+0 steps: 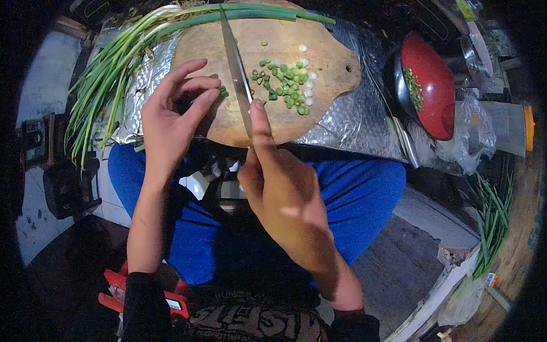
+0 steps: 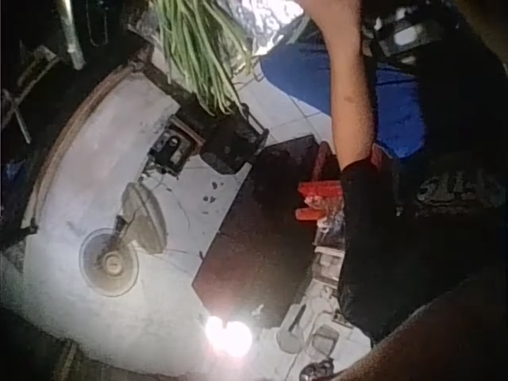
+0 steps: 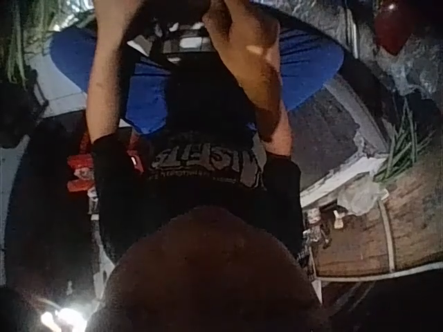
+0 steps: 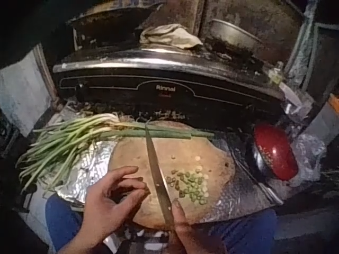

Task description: Chopping green onions on a wooden cutting board with a knife.

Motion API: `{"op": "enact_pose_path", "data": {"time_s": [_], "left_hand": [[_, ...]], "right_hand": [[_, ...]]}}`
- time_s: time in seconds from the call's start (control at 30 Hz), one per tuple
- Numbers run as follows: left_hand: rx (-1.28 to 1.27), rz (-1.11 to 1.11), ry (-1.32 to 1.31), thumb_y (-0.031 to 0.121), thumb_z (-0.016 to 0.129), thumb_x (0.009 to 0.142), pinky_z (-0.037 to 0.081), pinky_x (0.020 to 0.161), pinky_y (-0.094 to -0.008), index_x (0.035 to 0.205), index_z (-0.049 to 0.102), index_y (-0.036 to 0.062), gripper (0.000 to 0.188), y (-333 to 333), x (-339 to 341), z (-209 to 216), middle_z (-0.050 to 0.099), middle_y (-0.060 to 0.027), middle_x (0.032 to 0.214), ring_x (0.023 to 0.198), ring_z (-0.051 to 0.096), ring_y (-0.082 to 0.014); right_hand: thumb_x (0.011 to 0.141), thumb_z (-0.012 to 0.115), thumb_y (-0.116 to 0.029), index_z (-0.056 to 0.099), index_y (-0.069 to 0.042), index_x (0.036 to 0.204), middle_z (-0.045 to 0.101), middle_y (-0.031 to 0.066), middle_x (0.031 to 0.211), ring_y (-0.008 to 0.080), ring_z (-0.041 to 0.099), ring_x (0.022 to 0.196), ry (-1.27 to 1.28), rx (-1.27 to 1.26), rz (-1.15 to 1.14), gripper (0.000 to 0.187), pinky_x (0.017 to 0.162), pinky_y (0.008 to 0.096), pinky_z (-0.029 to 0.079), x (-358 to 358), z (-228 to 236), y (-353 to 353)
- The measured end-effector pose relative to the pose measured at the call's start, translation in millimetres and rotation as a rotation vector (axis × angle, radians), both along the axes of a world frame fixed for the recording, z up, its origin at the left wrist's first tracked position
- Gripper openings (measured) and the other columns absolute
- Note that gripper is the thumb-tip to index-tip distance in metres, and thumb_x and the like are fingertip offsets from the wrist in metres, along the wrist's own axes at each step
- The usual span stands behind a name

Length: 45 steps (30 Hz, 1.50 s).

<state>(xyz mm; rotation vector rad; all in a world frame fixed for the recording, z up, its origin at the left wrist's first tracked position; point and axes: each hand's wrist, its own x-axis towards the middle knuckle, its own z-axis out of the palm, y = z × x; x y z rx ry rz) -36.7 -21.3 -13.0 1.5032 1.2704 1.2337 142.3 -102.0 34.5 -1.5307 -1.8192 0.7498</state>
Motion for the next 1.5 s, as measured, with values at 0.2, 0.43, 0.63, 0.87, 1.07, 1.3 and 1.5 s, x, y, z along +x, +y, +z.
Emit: {"op": "enact_pose_path", "data": {"time_s": [0.2, 0.43, 0.63, 0.87, 1.07, 1.3, 1.5], "left_hand": [[0.001, 0.041, -0.075, 0.0, 0.072, 0.091, 0.055, 0.089, -0.0277, 0.128, 0.063, -0.0005, 0.038, 14, 1, 2, 0.076, -0.0098, 0.105, 0.098, 0.07, -0.0129], [0.0, 0.029, -0.084, -0.001, 0.068, 0.094, 0.055, 0.093, -0.0285, 0.13, 0.061, -0.0031, 0.037, 28, -7, 0, 0.074, -0.0128, 0.113, 0.107, 0.069, -0.0163], [0.063, 0.009, -0.055, 0.001, 0.066, 0.095, 0.057, 0.09, -0.0282, 0.126, 0.065, -0.0007, 0.031, 25, -11, 8, 0.075, -0.0117, 0.11, 0.105, 0.071, -0.0156], [0.371, -0.066, 0.631, 0.009, 0.079, 0.083, 0.053, 0.076, -0.038, 0.097, 0.073, 0.0021, 0.016, -1, -25, 13, 0.069, -0.0122, 0.093, 0.087, 0.067, -0.0275], [0.389, -0.046, 0.606, 0.01, 0.08, 0.082, 0.053, 0.073, -0.0387, 0.093, 0.072, 0.001, 0.017, -1, -19, 18, 0.067, -0.0118, 0.09, 0.082, 0.066, -0.0309], [0.368, -0.171, 0.595, 0.008, 0.079, 0.084, 0.054, 0.075, -0.0349, 0.098, 0.075, 0.0018, 0.016, 8, -8, 25, 0.071, -0.0106, 0.093, 0.083, 0.069, -0.0262], [0.469, -0.149, 0.697, 0.009, 0.08, 0.081, 0.054, 0.079, -0.0382, 0.101, 0.075, 0.0038, 0.021, 2, -10, 11, 0.068, -0.0103, 0.094, 0.089, 0.066, -0.0293]], "right_hand": [[0.093, 0.062, 0.001, 0.04, -0.014, 0.157, 0.059, 0.0146, 0.071, 0.0155, 0.056, 0.058, -0.038, -0.083, -0.01, 0.07, 0.06, 0.0312, 0.05, -1, -5, 0], [0.094, 0.061, 0.0, 0.04, -0.013, 0.157, 0.061, 0.0155, 0.072, 0.0163, 0.056, 0.057, 0.012, -0.07, -0.019, 0.067, 0.06, 0.031, 0.049, -1, -6, 0], [0.095, 0.06, 0.0, 0.043, -0.01, 0.155, 0.06, 0.0147, 0.072, 0.0161, 0.057, 0.058, 0.014, 0.009, -0.034, 0.064, 0.06, 0.0308, 0.05, 3, -6, 3], [0.094, 0.06, 0.002, 0.044, -0.005, 0.154, 0.059, 0.0142, 0.07, 0.0157, 0.058, 0.058, -0.026, -0.046, -0.02, 0.062, 0.06, 0.0311, 0.05, 3, -1, 3], [0.093, 0.062, 0.002, 0.046, -0.006, 0.152, 0.063, 0.0164, 0.074, 0.0165, 0.057, 0.056, -0.012, -0.025, -0.05, 0.062, 0.058, 0.0315, 0.049, 7, 1, 4], [0.091, 0.062, 0.004, 0.048, -0.005, 0.151, 0.066, 0.0219, 0.088, 0.0208, 0.056, 0.057, -0.024, -0.062, -0.061, 0.062, 0.058, 0.0306, 0.049, 13, 15, 2], [0.089, 0.062, 0.007, 0.049, -0.003, 0.15, 0.069, 0.0224, 0.099, 0.0231, 0.058, 0.059, -0.066, 0.019, -0.007, 0.063, 0.06, 0.0312, 0.051, 17, 12, -7]]}}
